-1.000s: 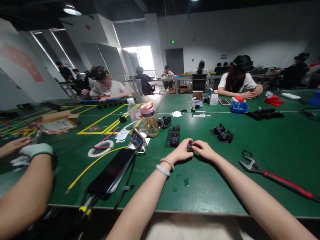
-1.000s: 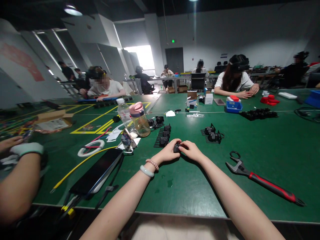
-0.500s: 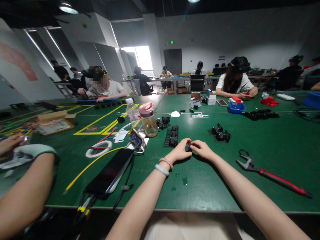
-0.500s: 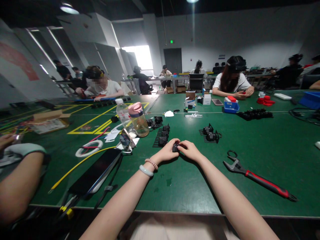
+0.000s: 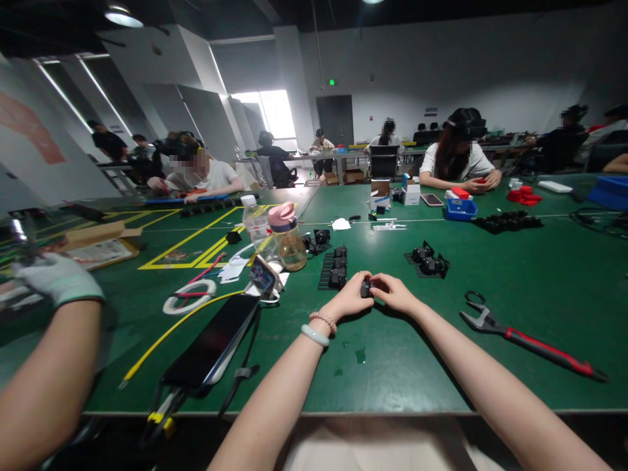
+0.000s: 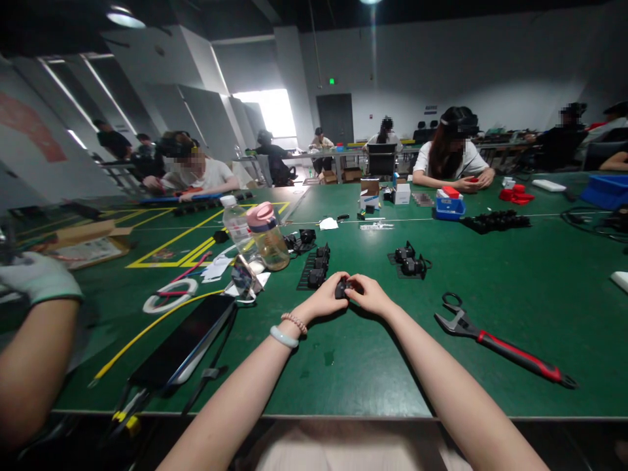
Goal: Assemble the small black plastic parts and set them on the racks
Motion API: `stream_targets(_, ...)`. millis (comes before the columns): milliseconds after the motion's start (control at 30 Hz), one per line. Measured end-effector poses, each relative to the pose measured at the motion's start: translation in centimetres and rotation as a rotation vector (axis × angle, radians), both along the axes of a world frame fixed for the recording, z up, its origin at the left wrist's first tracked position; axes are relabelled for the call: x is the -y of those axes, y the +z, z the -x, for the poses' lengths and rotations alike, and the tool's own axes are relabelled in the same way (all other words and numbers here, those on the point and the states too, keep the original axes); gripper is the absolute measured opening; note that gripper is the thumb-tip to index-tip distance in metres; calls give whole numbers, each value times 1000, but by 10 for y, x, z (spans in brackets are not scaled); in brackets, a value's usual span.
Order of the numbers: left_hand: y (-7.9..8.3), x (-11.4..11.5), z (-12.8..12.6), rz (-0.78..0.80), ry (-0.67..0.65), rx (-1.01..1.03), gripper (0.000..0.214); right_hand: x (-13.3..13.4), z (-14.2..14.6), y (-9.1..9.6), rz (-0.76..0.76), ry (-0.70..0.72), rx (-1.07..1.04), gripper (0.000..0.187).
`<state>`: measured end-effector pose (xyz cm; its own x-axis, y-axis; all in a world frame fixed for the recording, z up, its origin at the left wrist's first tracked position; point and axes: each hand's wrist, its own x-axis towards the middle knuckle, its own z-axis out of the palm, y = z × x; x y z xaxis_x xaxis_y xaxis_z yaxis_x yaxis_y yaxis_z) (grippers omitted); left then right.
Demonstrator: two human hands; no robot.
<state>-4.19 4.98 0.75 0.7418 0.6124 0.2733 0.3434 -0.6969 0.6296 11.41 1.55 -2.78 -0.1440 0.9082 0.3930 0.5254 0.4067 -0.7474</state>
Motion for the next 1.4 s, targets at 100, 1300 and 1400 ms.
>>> stream_targets(100,0,0,0,10,7,-3,41,2,1,2,9,13,-22,31)
stream_targets(1300,-3,-2,0,-14,-17,30,46,4,3,4,-103,41,15,35)
stream_targets(1400,-3,-1,-1,-14,-18,43,46,4,5,7,-124,32,43,35)
